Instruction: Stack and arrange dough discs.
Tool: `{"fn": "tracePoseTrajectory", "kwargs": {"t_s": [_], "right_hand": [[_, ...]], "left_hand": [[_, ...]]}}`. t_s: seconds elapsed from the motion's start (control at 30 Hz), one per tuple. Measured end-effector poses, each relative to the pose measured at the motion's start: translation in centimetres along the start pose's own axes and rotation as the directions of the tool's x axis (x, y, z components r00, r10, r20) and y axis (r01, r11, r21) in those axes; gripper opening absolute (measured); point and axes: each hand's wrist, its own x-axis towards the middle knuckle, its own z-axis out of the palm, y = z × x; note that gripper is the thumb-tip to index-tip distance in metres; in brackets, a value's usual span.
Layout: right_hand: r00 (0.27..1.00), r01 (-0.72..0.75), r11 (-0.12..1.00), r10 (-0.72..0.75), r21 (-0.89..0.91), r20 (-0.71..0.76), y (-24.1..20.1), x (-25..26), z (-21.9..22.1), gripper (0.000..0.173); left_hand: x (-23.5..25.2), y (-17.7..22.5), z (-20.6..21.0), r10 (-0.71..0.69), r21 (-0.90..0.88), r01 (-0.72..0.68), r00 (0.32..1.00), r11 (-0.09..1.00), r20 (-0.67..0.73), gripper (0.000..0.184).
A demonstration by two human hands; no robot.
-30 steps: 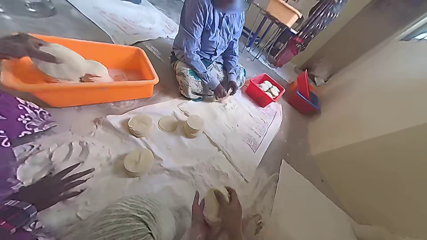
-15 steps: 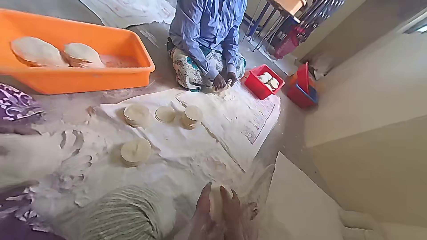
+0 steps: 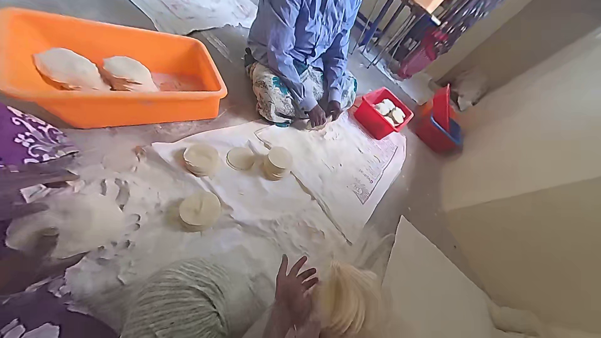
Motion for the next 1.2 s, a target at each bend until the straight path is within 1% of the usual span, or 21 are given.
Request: {"fn": "tracePoseTrajectory", "kwargs": {"t_s": [0.03,0.07,0.1,0.13,0.23,0.3,0.37,0.4,0.47,0.53,0.6,0.67,0.7,0.73,0.8,0.87,0.93,1.0,1.07,1.13,1.2], "right_hand": [[1.0,0.001,0.962,-0.008,-0.275,-0.021,1.5,1.1,-0.1,0.033],[0.997,-0.011,0.864,-0.029,-0.503,-0.073,1.6,2.2,0.7,0.039],[0.992,-0.041,0.802,-0.04,-0.596,-0.122,0.9,2.8,2.4,0.045],[0.985,-0.04,0.792,-0.072,-0.609,-0.158,-0.1,2.9,3.7,0.049],[0.947,0.11,0.852,-0.246,-0.513,-0.205,-2.5,0.6,3.6,0.055],[0.953,0.136,0.906,-0.23,-0.4,-0.198,-3.3,-0.7,2.7,0.066],[0.967,0.079,0.888,-0.178,-0.453,-0.18,-3.0,-0.8,1.8,0.078],[0.97,0.036,0.85,-0.156,-0.526,-0.186,-2.9,-0.5,1.6,0.077],[0.973,-0.016,0.789,-0.13,-0.614,-0.193,-3.6,0.6,1.5,0.066],[0.958,0.056,0.788,-0.215,-0.613,-0.19,-4.9,0.7,1.2,0.061],[0.938,0.129,0.847,-0.273,-0.515,-0.214,-4.9,-1.0,0.6,0.065],[0.959,0.109,0.898,-0.208,-0.427,-0.193,-4.3,-2.4,0.0,0.077],[0.967,0.081,0.893,-0.178,-0.443,-0.18,-3.9,-2.1,0.1,0.079],[0.974,0.051,0.878,-0.15,-0.476,-0.172,-3.6,-1.6,0.2,0.074],[0.978,0.036,0.86,-0.135,-0.509,-0.159,-3.8,-1.3,0.2,0.064],[0.964,0.123,0.88,-0.216,-0.458,-0.156,-5.0,-1.7,0.2,0.06],[0.961,0.151,0.904,-0.229,-0.399,-0.157,-5.0,-3.4,0.0,0.065],[0.978,0.108,0.9,-0.173,-0.423,-0.119,-4.5,-3.1,0.1,0.079],[0.983,0.067,0.877,-0.141,-0.476,-0.121,-4.3,-2.4,0.5,0.071],[0.967,0.136,0.866,-0.222,-0.482,-0.126,-5.5,-2.1,0.7,0.062],[0.958,0.181,0.888,-0.256,-0.423,-0.129,-6.1,-3.1,0.6,0.062]], "left_hand": [[0.1,0.0,0.0,-0.022,-0.04,0.022,1.0,0.999,0.006,0.082],[0.2,-0.3,0.1,-0.022,-0.088,0.021,1.0,0.996,-0.01,0.079],[0.6,-0.2,-0.2,0.007,-0.13,-0.007,1.0,0.991,-0.004,0.074],[1.2,0.3,-0.3,0.054,-0.14,-0.049,0.998,0.989,0.03,0.075],[0.7,1.5,0.0,0.162,-0.107,-0.142,0.963,0.984,0.217,0.086],[0.4,2.4,0.7,0.171,-0.043,-0.166,0.941,0.985,0.291,0.086],[0.4,1.8,1.8,0.147,0.032,-0.159,0.961,0.987,0.235,0.078],[0.7,1.4,2.0,0.152,0.097,-0.175,0.966,0.98,0.211,0.074],[1.0,1.3,2.4,0.197,0.207,-0.245,0.954,0.947,0.226,0.074],[0.4,2.1,3.3,0.256,0.185,-0.319,0.92,0.93,0.297,0.079],[0.2,2.4,2.5,0.274,0.165,-0.365,0.872,0.916,0.405,0.085],[0.7,1.4,1.4,0.239,0.155,-0.3,0.916,0.941,0.322,0.082],[0.8,0.8,1.6,0.213,0.12,-0.25,0.942,0.961,0.259,0.079],[0.6,0.4,2.1,0.186,0.084,-0.209,0.957,0.974,0.221,0.077],[-0.3,0.8,2.4,0.173,0.087,-0.203,0.947,0.975,0.271,0.082],[-0.7,1.8,2.8,0.243,0.128,-0.298,0.913,0.946,0.328,0.084],[-0.9,1.5,1.6,0.231,0.165,-0.291,0.923,0.942,0.308,0.085],[-0.8,0.6,2.1,0.195,0.072,-0.222,0.943,0.972,0.268,0.079],[-1.1,0.8,2.7,0.171,0.033,-0.191,0.934,0.981,0.314,0.079],[-1.0,1.9,3.1,0.231,0.085,-0.277,0.906,0.957,0.354,0.081],[-1.1,1.9,2.2,0.254,0.133,-0.304,0.92,0.943,0.297,0.077]]}}
